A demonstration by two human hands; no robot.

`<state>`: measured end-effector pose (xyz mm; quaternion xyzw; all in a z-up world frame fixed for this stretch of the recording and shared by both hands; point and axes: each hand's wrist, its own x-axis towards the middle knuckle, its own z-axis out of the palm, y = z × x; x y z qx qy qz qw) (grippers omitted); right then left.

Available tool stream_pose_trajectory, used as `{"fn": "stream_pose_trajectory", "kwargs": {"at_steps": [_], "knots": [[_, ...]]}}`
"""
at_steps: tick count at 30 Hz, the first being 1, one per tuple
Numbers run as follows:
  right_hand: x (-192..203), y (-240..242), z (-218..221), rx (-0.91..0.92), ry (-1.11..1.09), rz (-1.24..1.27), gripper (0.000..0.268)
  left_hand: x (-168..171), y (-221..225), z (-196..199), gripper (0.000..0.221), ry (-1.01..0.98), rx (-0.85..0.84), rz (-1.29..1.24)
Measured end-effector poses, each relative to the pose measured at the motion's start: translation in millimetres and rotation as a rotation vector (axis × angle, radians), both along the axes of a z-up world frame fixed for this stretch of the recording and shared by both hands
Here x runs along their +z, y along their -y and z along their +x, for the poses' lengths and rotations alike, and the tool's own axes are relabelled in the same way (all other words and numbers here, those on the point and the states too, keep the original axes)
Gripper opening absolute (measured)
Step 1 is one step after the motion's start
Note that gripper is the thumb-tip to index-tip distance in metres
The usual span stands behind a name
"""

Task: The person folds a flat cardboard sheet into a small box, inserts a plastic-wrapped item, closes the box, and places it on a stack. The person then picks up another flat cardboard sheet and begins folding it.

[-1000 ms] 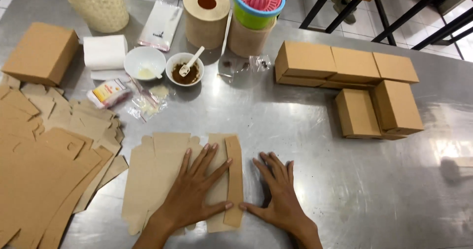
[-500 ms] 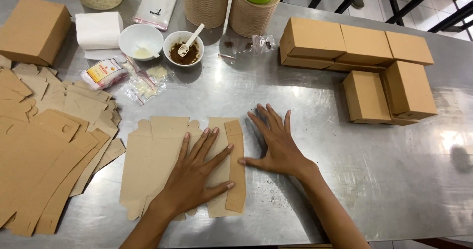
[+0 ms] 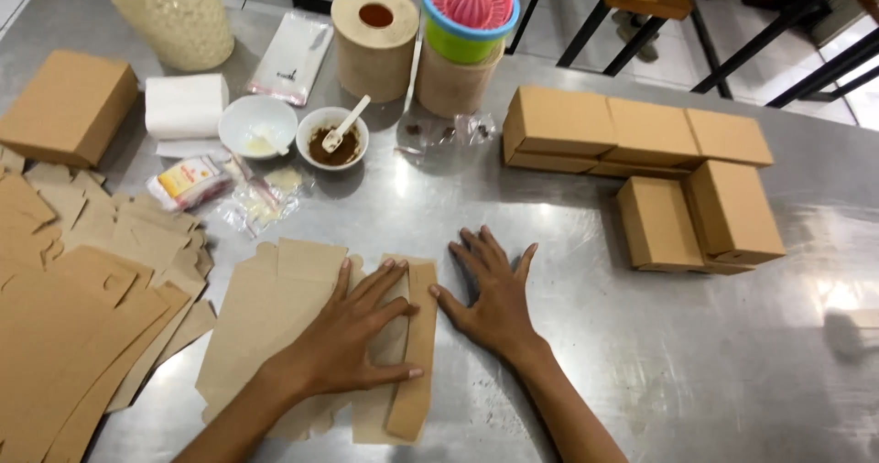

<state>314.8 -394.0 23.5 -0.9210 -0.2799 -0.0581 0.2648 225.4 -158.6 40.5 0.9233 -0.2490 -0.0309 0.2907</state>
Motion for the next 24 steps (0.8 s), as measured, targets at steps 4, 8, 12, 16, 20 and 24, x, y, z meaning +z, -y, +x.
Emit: {"fn": "stream_pose_trajectory", "kwargs": {"at_steps": [4,8,12,16,20,24], "knots": [[7,3,0,0.071,-0.003,-0.069,0.071,-2,3,-3,0.087,-0.007,-0.046,0.048],[7,11,-2,0.134,-0.051,-0.103,0.083,-1,-4,-3,0.083,0.100,-0.058,-0.015],[16,13,-7,0.215,-0.112,-0.122,0.100,2,-10,0,0.074,0.031,-0.062,-0.080],[22,12,-13,0.313,-0.082,-0.141,0.114,-3,-12,3,0.068,0.074,-0.074,-0.094],[31,9,-25,0.404,-0.076,-0.133,0.126,-3,-11,3,0.072,0.141,-0.077,-0.088],[44,0,-35,0.471,-0.245,-0.207,0.133,-3,-12,1,0.079,0.131,-0.100,-0.059]]}}
